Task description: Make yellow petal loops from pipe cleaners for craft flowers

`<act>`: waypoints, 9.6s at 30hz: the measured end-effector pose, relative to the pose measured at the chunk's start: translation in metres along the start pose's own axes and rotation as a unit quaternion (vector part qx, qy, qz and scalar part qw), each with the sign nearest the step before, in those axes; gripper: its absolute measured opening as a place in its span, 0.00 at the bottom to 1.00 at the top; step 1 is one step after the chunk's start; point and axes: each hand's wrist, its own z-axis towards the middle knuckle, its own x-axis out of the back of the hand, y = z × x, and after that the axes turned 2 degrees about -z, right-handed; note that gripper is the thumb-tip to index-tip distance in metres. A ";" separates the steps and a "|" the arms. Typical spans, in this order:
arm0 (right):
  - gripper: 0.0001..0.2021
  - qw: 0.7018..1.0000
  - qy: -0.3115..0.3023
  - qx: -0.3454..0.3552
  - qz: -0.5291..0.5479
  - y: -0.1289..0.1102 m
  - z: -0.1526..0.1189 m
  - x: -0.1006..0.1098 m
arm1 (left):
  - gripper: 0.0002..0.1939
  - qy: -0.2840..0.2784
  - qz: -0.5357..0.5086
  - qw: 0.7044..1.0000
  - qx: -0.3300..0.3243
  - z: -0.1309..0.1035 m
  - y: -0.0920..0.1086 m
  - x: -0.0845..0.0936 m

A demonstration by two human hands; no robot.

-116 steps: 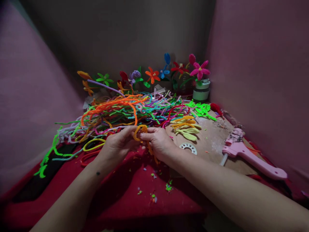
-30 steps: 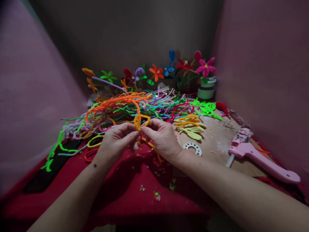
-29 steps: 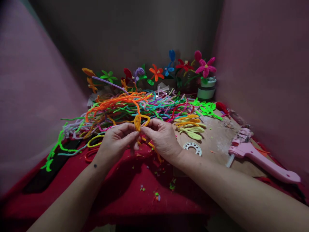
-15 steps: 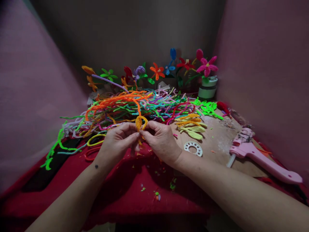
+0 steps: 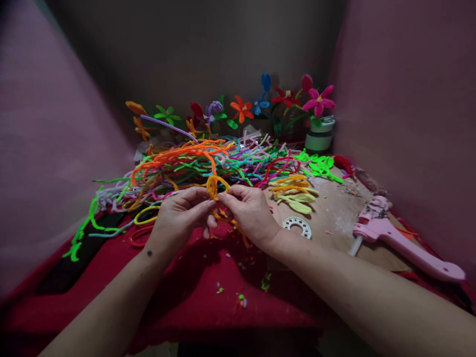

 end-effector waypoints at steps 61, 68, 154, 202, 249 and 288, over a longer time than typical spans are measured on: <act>0.11 0.966 -0.015 -0.122 0.226 0.020 0.010 0.002 | 0.12 -0.101 0.328 0.936 -0.079 0.009 0.005 0.019; 0.12 0.959 -0.035 -0.126 0.252 0.017 0.007 -0.001 | 0.10 -0.108 0.256 0.960 -0.023 0.005 0.001 0.009; 0.09 0.975 -0.116 -0.174 0.071 0.012 -0.005 -0.010 | 0.08 0.056 0.320 0.917 -0.230 0.005 -0.010 0.010; 0.06 0.981 -0.085 -0.116 0.131 0.007 -0.003 -0.008 | 0.08 -0.072 -0.042 0.994 0.065 0.015 -0.008 0.028; 0.10 0.979 -0.053 -0.147 0.130 0.005 -0.003 -0.008 | 0.11 -0.053 -0.022 0.998 0.018 0.015 -0.012 0.027; 0.15 0.978 -0.020 -0.111 0.177 0.013 0.000 -0.006 | 0.06 -0.033 0.374 0.884 -0.278 0.012 -0.013 0.023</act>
